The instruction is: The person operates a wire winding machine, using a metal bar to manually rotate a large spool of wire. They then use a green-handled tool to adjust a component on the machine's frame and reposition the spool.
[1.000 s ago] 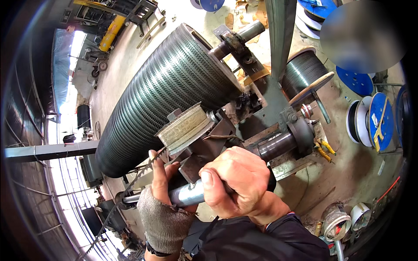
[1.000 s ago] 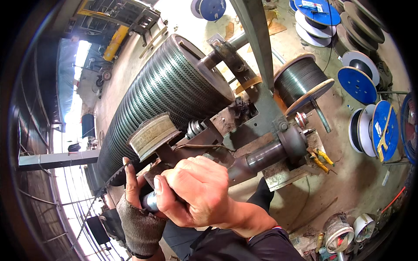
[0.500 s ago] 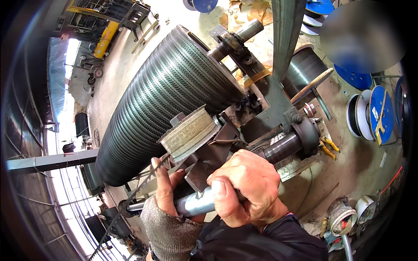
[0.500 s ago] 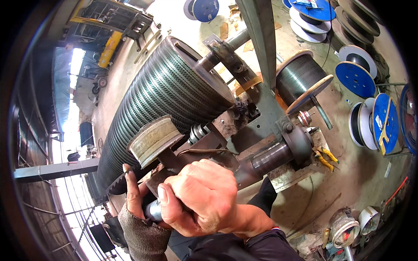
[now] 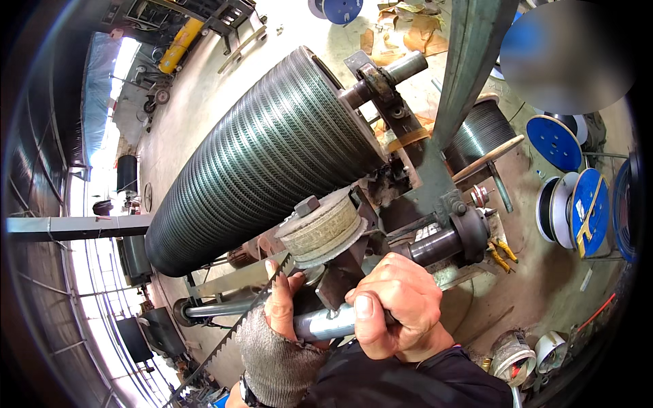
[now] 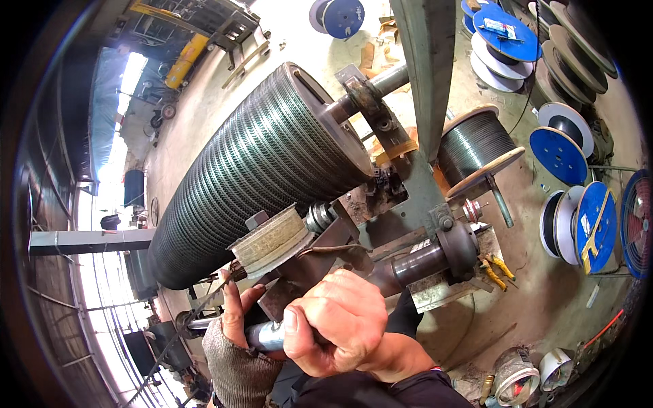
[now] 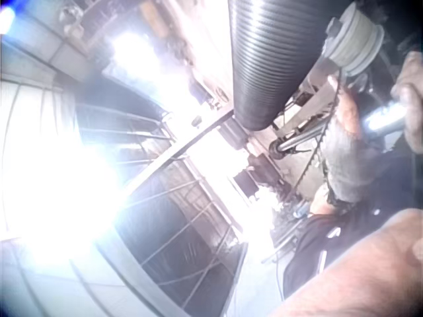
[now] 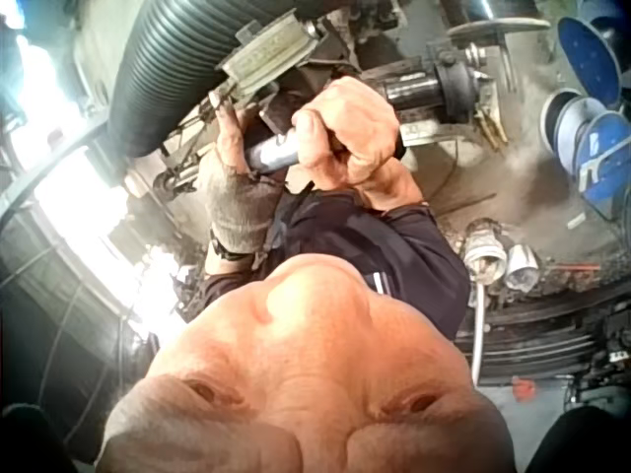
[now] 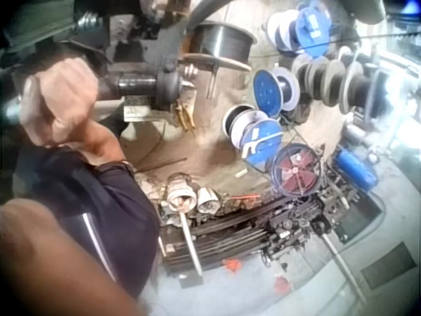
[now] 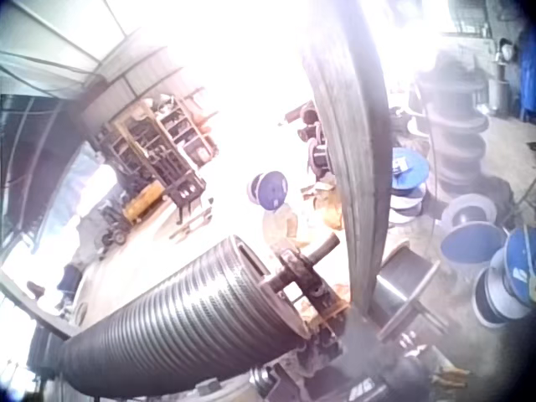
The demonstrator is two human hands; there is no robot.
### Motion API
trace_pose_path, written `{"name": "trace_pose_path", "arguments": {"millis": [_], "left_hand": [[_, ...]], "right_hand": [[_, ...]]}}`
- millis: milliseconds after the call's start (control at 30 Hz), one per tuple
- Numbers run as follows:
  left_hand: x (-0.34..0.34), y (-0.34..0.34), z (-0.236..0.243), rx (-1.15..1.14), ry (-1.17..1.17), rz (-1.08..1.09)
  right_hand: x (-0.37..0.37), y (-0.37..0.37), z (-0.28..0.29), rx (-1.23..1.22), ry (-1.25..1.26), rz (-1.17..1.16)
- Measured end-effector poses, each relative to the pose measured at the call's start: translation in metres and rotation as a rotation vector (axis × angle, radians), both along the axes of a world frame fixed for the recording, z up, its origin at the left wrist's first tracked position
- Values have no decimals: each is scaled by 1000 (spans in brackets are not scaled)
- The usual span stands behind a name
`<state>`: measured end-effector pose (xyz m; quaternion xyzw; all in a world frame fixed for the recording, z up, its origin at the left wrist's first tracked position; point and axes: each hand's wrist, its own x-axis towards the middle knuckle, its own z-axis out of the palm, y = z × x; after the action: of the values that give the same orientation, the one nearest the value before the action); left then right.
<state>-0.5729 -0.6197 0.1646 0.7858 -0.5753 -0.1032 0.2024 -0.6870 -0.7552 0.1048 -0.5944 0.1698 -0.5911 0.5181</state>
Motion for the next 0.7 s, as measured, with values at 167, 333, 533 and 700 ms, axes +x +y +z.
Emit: {"name": "trace_pose_path", "arguments": {"millis": [167, 333, 533, 700], "left_hand": [[-2, 1, -9, -20, 25, -20], [-6, -4, -14, -64, 162, 14], [-15, -6, -20, -85, 246, 71], [-18, 2, 0, -22, 131, 43]], "right_hand": [[-8, -1, -2, -21, 22, 31], [-7, -5, -3, -20, -19, 19], [-8, -5, -6, -10, -36, 24], [-15, -6, -4, -27, -32, 87]]}}
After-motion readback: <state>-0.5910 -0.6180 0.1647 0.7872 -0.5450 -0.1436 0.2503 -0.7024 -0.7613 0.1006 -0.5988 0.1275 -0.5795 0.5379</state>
